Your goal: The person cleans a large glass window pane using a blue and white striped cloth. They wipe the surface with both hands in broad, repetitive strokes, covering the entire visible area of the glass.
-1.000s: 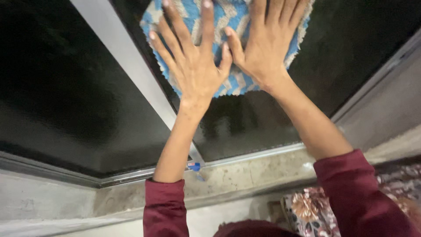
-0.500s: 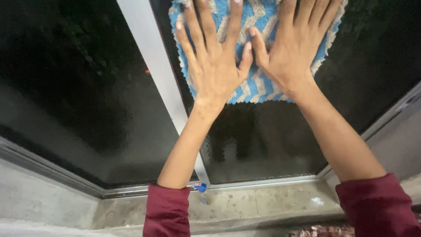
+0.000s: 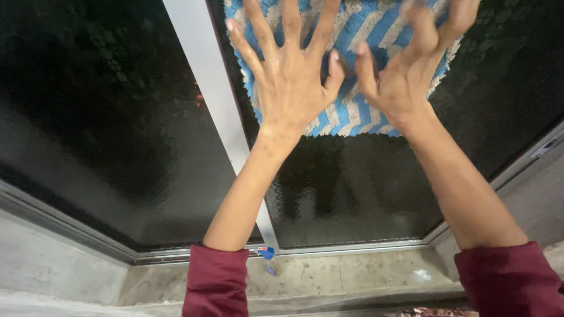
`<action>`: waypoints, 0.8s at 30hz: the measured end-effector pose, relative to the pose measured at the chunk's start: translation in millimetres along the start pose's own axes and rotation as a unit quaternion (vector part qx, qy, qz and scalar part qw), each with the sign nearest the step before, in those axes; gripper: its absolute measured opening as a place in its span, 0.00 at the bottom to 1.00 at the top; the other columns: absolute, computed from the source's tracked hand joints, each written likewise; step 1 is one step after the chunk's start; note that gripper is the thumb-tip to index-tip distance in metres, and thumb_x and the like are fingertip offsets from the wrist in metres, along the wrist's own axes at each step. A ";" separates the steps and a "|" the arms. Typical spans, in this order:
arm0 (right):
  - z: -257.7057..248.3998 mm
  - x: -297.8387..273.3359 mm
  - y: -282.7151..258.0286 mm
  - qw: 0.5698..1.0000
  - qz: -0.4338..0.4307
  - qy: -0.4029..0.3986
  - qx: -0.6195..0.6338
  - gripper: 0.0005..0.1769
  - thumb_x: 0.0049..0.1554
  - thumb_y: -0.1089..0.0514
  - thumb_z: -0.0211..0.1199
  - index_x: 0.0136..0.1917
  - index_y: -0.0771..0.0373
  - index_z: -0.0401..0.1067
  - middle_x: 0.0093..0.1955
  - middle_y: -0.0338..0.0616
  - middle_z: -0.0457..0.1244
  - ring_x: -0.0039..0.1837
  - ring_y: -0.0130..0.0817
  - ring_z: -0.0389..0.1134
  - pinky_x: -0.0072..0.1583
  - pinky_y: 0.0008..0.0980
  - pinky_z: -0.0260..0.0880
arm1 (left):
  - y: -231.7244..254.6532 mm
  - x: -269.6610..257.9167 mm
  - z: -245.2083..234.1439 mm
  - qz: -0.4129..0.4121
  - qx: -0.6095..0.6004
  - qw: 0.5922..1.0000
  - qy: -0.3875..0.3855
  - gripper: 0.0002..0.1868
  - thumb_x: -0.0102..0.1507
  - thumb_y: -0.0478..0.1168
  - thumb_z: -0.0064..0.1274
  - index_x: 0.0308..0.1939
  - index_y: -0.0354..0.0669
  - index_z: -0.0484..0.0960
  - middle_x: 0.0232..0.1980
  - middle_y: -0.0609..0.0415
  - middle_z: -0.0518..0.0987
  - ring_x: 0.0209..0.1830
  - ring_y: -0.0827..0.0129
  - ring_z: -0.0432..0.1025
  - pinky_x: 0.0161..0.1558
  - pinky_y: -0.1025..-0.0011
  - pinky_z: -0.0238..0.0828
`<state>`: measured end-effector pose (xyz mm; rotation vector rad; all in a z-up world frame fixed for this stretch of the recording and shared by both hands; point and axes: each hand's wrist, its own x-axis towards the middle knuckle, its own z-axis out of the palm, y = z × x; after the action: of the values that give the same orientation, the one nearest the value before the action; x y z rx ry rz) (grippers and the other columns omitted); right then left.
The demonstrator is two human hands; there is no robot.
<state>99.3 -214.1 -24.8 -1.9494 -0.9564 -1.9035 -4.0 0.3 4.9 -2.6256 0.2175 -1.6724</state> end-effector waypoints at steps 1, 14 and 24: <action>-1.6 -0.8 0.7 0.999 -0.031 0.009 0.015 0.44 0.61 0.38 0.64 0.83 0.51 0.50 0.83 0.56 0.38 0.84 0.58 0.36 0.79 0.61 0.39 | -0.3 0.8 -3.6 -0.009 -0.001 0.999 -0.051 0.32 0.73 0.58 0.43 0.80 0.71 0.53 0.82 0.41 0.47 0.80 0.24 0.35 0.75 0.22 0.25; -35.9 51.0 -43.9 0.988 -0.028 -0.123 -0.094 0.39 0.68 0.38 0.55 0.82 0.64 0.59 0.78 0.66 0.48 0.76 0.73 0.44 0.72 0.75 0.37 | -7.4 6.1 4.2 0.030 -0.029 0.998 0.048 0.31 0.73 0.56 0.47 0.80 0.62 0.61 0.80 0.38 0.52 0.79 0.28 0.40 0.76 0.28 0.27; -34.9 54.6 -37.6 0.993 -0.062 -0.068 -0.068 0.26 0.67 0.45 0.59 0.71 0.62 0.67 0.69 0.56 0.57 0.70 0.56 0.54 0.66 0.59 0.50 | -12.8 15.3 11.4 0.039 -0.028 0.996 0.076 0.29 0.74 0.57 0.47 0.78 0.60 0.64 0.79 0.39 0.55 0.78 0.30 0.41 0.75 0.26 0.28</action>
<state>45.0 -191.8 21.7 -2.1681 -1.0311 -1.9699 14.0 10.4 15.0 -2.4926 0.3685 -1.8672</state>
